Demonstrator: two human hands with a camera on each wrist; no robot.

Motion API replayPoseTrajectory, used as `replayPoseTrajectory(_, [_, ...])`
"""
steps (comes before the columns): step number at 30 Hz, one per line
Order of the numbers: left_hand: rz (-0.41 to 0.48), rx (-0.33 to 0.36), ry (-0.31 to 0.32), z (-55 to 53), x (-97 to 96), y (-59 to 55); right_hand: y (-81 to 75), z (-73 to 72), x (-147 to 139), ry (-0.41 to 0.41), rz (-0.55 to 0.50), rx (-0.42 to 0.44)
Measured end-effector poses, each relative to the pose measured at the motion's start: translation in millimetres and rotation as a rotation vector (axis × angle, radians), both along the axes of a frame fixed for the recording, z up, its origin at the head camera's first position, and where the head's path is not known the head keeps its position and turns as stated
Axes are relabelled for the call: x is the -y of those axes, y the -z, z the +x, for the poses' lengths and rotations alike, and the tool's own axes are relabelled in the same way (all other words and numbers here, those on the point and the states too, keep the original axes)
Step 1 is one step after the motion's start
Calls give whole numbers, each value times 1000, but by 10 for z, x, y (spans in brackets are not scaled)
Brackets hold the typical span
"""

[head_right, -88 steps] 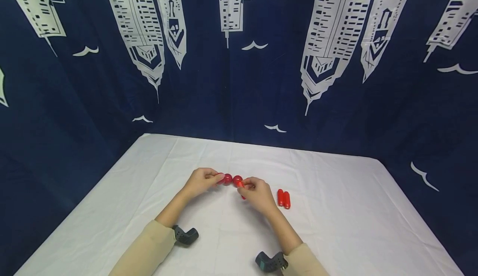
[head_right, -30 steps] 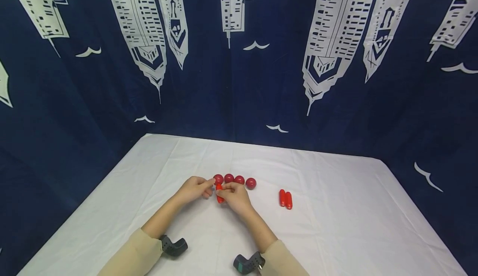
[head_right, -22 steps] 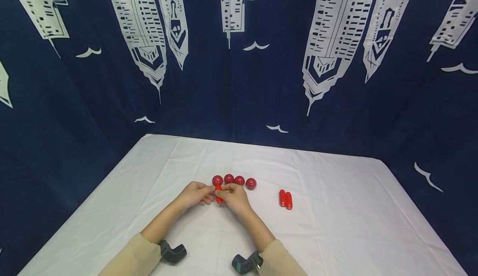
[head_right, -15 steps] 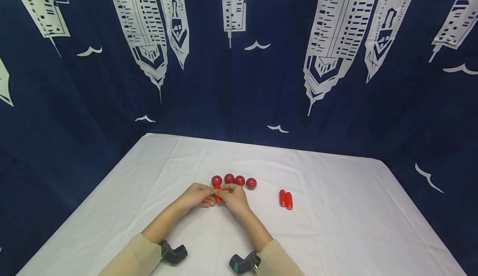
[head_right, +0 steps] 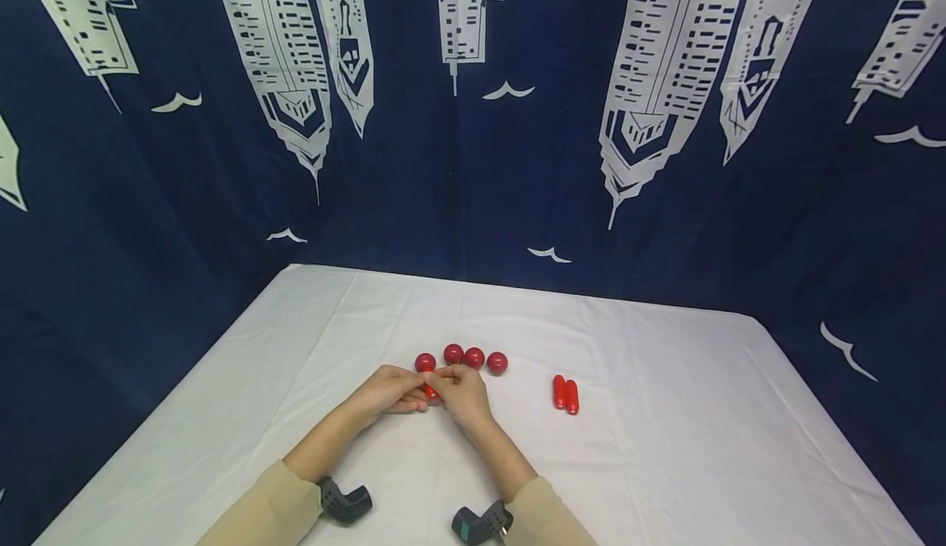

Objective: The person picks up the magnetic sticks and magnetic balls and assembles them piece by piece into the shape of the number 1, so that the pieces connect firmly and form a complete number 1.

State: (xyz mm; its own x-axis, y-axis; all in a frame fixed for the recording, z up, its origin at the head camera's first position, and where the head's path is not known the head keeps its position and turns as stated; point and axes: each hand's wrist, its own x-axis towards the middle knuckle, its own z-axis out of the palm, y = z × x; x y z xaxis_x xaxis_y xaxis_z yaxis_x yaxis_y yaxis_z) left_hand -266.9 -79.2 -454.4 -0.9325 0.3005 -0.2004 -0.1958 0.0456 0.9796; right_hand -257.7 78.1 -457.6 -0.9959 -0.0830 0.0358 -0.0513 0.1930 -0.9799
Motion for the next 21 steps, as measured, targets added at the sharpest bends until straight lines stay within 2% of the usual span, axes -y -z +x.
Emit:
replayPoseTrajectory(8, [59,35,-19,-22,7,33,6,22,3,-7,14,-5])
replayPoseTrajectory(21, [61,63,-66,-31,-2,54,-40,66,-2,-18,44,-9])
